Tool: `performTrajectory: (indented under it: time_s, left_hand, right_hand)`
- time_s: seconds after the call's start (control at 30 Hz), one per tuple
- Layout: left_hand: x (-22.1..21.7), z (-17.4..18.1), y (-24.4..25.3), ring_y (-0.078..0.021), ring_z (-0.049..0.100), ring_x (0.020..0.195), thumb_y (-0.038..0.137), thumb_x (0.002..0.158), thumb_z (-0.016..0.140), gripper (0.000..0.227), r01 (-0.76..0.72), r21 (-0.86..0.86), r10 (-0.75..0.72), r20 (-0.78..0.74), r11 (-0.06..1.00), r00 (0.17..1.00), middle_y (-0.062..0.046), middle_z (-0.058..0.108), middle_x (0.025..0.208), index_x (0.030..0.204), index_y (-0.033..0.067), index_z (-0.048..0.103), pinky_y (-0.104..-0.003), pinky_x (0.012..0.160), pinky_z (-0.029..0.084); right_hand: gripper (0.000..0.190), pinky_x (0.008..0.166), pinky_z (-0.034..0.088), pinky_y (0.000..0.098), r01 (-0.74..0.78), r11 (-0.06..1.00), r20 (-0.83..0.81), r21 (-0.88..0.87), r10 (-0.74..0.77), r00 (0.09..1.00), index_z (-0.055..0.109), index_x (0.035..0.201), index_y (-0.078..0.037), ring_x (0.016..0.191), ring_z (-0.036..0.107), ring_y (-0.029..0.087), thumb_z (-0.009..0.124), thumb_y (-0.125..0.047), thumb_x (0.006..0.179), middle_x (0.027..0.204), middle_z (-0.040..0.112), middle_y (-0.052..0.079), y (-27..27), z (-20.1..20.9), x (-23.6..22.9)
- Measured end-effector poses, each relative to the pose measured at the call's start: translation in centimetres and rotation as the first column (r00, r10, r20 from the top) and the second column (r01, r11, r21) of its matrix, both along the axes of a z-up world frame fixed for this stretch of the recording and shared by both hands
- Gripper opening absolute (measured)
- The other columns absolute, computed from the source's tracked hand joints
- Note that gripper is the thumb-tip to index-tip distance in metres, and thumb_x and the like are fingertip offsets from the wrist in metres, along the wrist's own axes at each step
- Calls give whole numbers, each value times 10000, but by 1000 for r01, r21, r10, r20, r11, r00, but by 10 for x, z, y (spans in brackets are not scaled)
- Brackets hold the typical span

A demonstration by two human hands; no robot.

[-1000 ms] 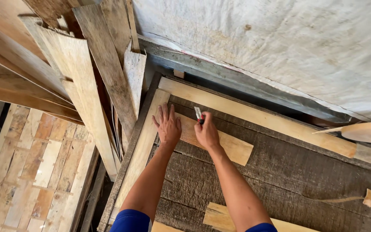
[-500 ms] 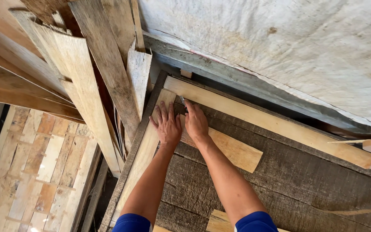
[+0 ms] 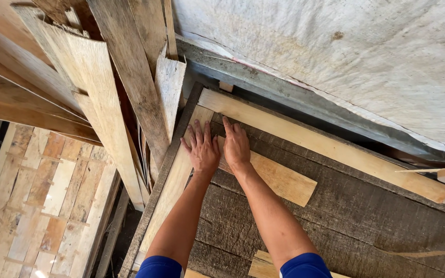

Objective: Cutting and fitting thin wood slats or veneer into a wooden frame using a utility knife.

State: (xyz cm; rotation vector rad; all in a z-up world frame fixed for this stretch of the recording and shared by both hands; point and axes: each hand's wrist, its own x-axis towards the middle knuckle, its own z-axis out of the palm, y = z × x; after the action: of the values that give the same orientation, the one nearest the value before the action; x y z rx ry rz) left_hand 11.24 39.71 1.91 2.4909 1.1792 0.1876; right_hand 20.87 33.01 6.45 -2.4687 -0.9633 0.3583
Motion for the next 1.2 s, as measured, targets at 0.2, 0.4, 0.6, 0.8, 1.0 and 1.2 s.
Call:
performTrajectory:
  time_s: [0.2,0.4,0.6,0.8,1.0,1.2]
  left_hand:
    - [1,3,2,-348,115,1588,419,1067,390,606,-7,-29,5,-47,1000,999,-94,173,1724,1632,218,301,-644,1237,-19]
    - [1,4,3,-345,96,1586,457,1071,372,622,0,-51,-2,-47,999,999,-97,158,1726,1638,220,278,-632,1234,-28]
    - [2,15,2,-324,92,1585,477,1063,377,636,-6,-65,1,-73,998,997,-91,158,1720,1636,222,271,-631,1230,-26]
    - [-16,3,-13,-312,132,1607,400,1101,357,550,40,-23,-40,34,999,999,-81,248,1726,1599,168,371,-642,1249,-19]
    - [-27,0,-24,-339,192,1567,397,1087,380,581,60,-25,-57,111,998,992,-137,316,1677,1583,97,403,-608,1242,49]
    - [-25,2,-17,-310,272,1540,377,1073,379,574,19,-46,-14,116,999,993,-101,377,1644,1573,96,411,-582,1237,115]
  right_hand:
    - [647,952,531,468,13,1000,-25,-7,-14,1000,507,1523,-154,1080,604,353,537,59,914,1182,628,165,3,5,0]
    - [578,865,560,467,5,999,-17,-46,-5,1000,492,1522,-95,972,641,314,577,6,960,1109,647,156,-13,5,3]
    - [706,718,642,373,58,998,-82,9,-57,995,403,1580,-12,893,679,253,690,-101,941,1102,658,159,-81,-13,-13]
    - [1126,936,579,439,42,978,-207,-204,-85,975,366,1522,-40,1190,635,323,947,-476,662,1387,589,205,-114,54,-22]
    - [1173,1072,491,443,-2,970,-170,-242,-40,985,324,1538,-29,1328,553,334,960,-444,645,1473,541,196,-123,38,-21]
    - [1204,1059,507,433,-19,966,-175,-258,-27,984,297,1546,-6,1294,582,344,968,-427,640,1439,559,218,-116,40,-7]
